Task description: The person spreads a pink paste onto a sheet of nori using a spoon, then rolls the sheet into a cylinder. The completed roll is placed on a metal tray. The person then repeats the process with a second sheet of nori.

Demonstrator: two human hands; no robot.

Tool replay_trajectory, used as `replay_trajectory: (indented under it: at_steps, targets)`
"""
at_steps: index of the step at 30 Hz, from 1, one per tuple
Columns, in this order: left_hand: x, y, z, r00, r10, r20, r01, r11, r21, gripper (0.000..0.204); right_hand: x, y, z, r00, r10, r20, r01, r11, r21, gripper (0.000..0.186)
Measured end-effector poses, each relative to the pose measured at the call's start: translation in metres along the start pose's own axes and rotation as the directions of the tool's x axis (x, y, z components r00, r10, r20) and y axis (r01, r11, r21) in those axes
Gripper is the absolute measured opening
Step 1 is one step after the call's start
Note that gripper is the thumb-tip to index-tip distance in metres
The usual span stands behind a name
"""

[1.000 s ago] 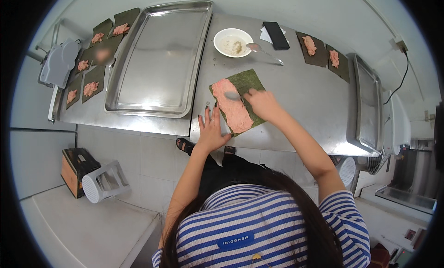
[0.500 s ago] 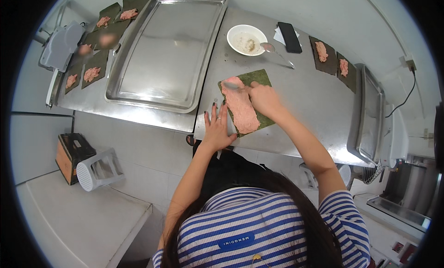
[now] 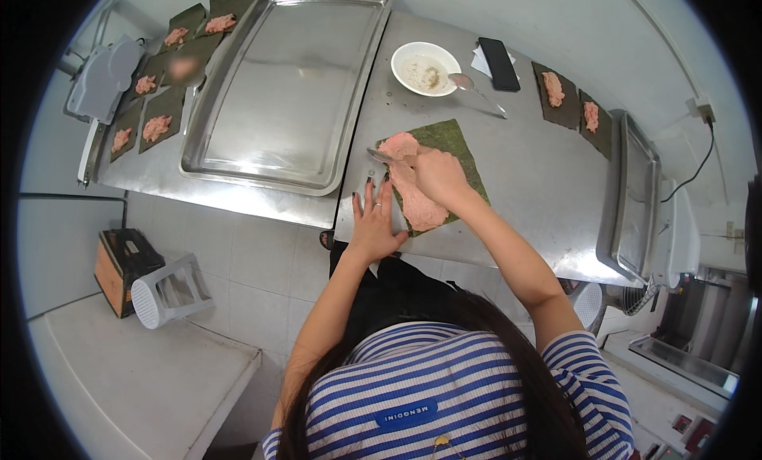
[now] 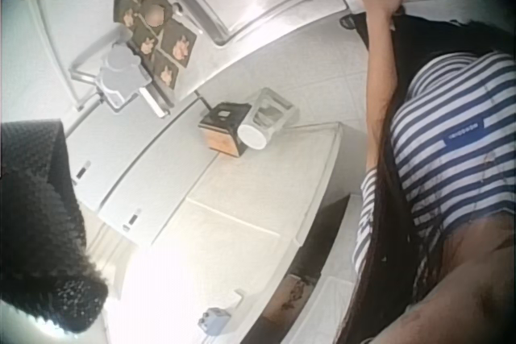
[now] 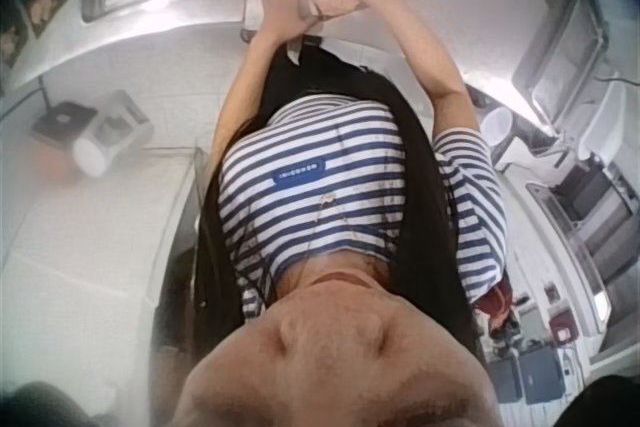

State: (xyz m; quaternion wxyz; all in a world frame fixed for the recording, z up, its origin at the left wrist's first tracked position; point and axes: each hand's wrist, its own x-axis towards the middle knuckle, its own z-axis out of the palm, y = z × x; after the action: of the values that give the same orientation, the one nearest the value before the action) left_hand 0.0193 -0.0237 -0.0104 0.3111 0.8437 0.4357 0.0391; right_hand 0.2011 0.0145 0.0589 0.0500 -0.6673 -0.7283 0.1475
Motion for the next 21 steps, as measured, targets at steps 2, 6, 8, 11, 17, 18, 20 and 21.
replay_trajectory:
  at_steps: [2,6,8,11,17,18,20,21]
  targets:
    - [-0.001,0.000,0.001,1.000,0.003,-0.014,-0.003,1.000,-0.002,0.108,0.001,0.002,-0.013,0.999,-0.046,-0.020,0.046,0.998,0.038,0.032]
    - [0.000,0.002,-0.001,1.000,0.004,-0.009,-0.004,1.000,-0.002,0.109,0.006,0.017,-0.027,0.991,-0.104,-0.082,0.094,0.989,-0.112,0.031]
    - [0.001,0.003,-0.001,1.000,0.006,-0.011,-0.006,1.000,0.001,0.109,0.002,0.023,-0.025,0.986,-0.154,-0.070,0.138,0.970,-0.201,0.031]
    - [-0.001,0.003,-0.002,1.000,0.003,-0.013,-0.003,1.000,-0.005,0.109,-0.021,0.030,-0.012,0.974,-0.227,0.029,0.226,0.934,-0.277,0.032]
    - [-0.001,0.002,-0.002,1.000,-0.007,-0.004,0.007,1.000,0.004,0.110,-0.047,0.031,-0.053,0.952,-0.221,0.211,0.259,0.949,-0.178,0.030]
    - [-0.001,0.003,-0.002,1.000,-0.004,-0.001,0.004,1.000,0.012,0.110,-0.037,0.031,-0.051,0.968,-0.208,0.142,0.232,0.955,-0.186,0.034]
    - [0.000,0.005,-0.004,1.000,-0.002,0.008,0.002,1.000,0.017,0.110,-0.023,0.031,-0.043,0.978,-0.200,0.056,0.207,0.953,-0.222,0.037]
    - [0.001,0.005,-0.005,1.000,0.003,0.015,-0.003,1.000,0.022,0.110,-0.017,0.032,-0.035,0.978,-0.203,0.040,0.206,0.946,-0.251,0.036]
